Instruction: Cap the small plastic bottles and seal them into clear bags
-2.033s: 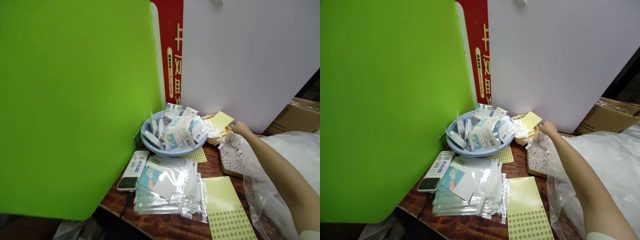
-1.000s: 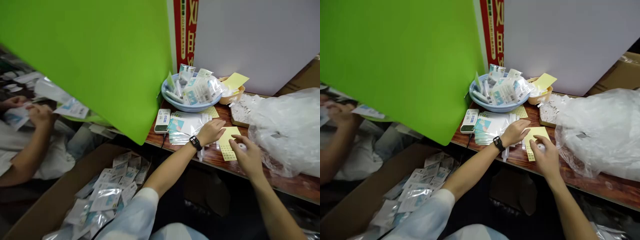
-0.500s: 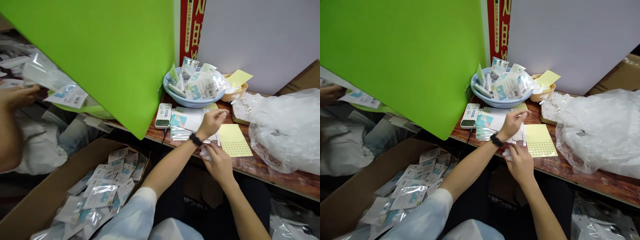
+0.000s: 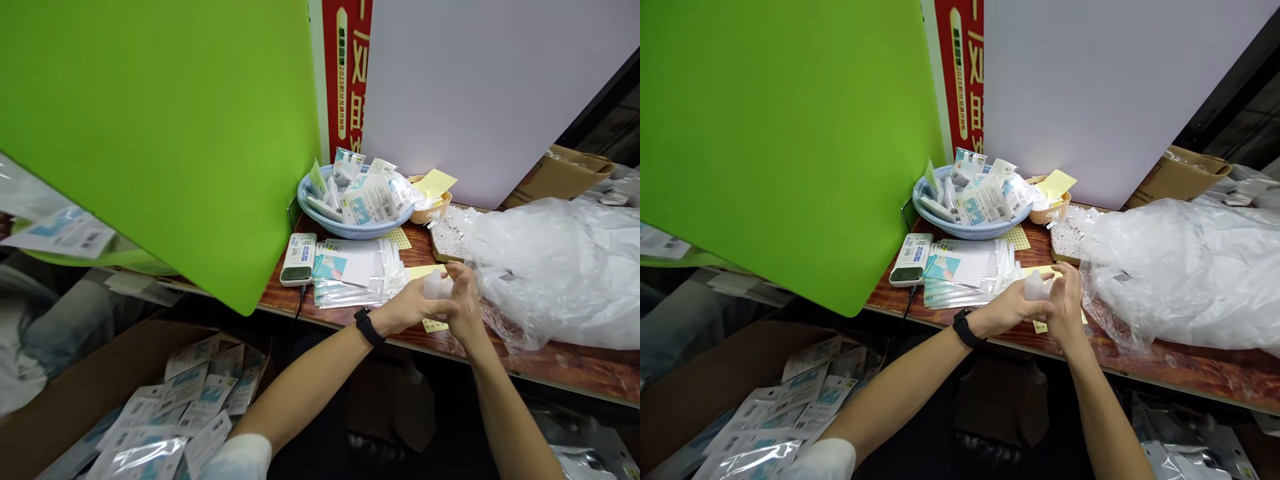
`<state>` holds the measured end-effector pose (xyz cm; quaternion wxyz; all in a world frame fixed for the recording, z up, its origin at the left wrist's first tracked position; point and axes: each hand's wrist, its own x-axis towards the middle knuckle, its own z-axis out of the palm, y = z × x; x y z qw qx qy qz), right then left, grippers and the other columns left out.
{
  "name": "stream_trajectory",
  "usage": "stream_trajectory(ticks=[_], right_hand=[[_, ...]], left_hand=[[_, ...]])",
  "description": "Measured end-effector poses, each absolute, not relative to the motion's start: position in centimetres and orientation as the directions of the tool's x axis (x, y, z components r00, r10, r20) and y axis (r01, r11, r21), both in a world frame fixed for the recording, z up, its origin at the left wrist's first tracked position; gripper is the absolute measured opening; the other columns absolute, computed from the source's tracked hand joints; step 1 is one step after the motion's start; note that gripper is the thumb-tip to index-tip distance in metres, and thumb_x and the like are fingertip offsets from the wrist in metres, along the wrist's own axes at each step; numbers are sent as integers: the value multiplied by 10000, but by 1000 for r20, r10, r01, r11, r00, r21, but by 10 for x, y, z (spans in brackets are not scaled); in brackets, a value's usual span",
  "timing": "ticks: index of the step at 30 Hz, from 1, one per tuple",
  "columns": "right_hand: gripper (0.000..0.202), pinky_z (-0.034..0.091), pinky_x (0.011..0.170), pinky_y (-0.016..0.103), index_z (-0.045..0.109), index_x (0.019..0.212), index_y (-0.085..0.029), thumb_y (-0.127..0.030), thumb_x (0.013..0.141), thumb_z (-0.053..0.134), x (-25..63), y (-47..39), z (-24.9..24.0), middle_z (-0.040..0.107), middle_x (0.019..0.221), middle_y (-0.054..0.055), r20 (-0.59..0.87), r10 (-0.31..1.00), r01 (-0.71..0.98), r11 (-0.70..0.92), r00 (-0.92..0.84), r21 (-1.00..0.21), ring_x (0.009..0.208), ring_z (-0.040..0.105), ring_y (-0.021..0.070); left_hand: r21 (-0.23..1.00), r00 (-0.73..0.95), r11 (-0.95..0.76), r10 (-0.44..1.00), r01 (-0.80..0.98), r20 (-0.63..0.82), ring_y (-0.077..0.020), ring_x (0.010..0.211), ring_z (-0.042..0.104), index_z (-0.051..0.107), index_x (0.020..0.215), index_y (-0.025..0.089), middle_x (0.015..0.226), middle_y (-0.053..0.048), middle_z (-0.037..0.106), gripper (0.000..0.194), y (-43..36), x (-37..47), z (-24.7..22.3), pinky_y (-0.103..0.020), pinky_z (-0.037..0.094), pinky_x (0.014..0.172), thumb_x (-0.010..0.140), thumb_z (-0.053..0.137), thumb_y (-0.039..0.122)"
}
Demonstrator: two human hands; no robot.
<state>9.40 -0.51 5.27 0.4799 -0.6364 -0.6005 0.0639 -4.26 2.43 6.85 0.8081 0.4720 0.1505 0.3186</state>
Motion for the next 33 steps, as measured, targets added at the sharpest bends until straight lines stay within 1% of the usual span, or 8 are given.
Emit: stream_trajectory(ticks=[2, 4, 8, 10, 16, 24, 29, 33], right_hand=[[699, 459, 961, 442, 548, 1184, -177, -601, 974, 34, 114, 29, 53, 622, 1170, 138, 401, 890, 776, 92, 217, -624, 1113, 592, 242], [606, 496, 879, 398, 584, 1112, -163, -498, 1009, 90, 136, 70, 56, 670, 1011, 125, 332, 919, 818, 18, 213, -575, 959, 644, 223], [287, 503, 868, 401, 647, 919, -145, -383, 963, 494, 170, 143, 56, 673, 917, 96, 154, 969, 901, -114, 194, -419, 891, 644, 210], [216, 524, 842, 373, 653, 908, -152, -359, 929, 594, 179, 162, 52, 674, 939, 58, 28, 989, 935, -130, 147, -331, 876, 640, 175], [223, 532, 864, 384, 651, 1001, -149, -357, 935, 601, 192, 175, 45, 665, 1045, 61, -160, 983, 981, -117, 92, -153, 950, 637, 179], [229, 545, 868, 393, 642, 1075, -162, -341, 940, 598, 196, 178, 50, 652, 1116, 70, -272, 957, 986, -129, 96, -105, 976, 635, 183], [252, 552, 857, 391, 634, 1104, -155, -346, 949, 581, 194, 178, 50, 643, 1130, 69, -242, 960, 969, -182, 139, -167, 988, 636, 193], [252, 564, 792, 357, 628, 1087, -144, -347, 943, 595, 198, 178, 56, 660, 1050, 61, -227, 957, 957, -225, 181, -184, 890, 649, 162]], left_hand=[[867, 686, 375, 726, -328, -54, -151, 761, 588, 606, 933, 137, 835, -28, 616, 568, 31, -44, 65, -298, 498, 698, 550, 884, 452], [882, 625, 388, 766, -267, -147, -135, 701, 573, 569, 856, 150, 785, -10, 594, 473, 38, -48, 63, -276, 493, 613, 570, 867, 379], [860, 555, 433, 800, -269, -230, -132, 707, 604, 500, 892, 180, 773, 33, 547, 431, 45, -52, 61, -307, 549, 652, 553, 764, 137], [834, 573, 467, 784, -293, -238, -132, 715, 608, 486, 908, 189, 769, 45, 521, 450, 46, -52, 62, -316, 560, 670, 528, 702, 82], [856, 502, 402, 840, -326, -204, -68, 584, 458, 477, 773, 179, 695, 38, 500, 312, 47, -48, 68, -192, 363, 484, 493, 561, 69], [860, 491, 394, 847, -323, -203, -77, 585, 465, 517, 760, 174, 684, 37, 538, 256, 47, -55, 70, -215, 344, 513, 519, 580, 115], [881, 482, 372, 853, -293, -200, -81, 589, 471, 525, 782, 167, 691, 38, 540, 279, 49, -59, 64, -216, 357, 517, 512, 577, 119], [880, 460, 366, 865, -304, -201, -71, 556, 449, 529, 804, 165, 669, 47, 527, 300, 52, -64, 64, -219, 348, 512, 513, 576, 111]])
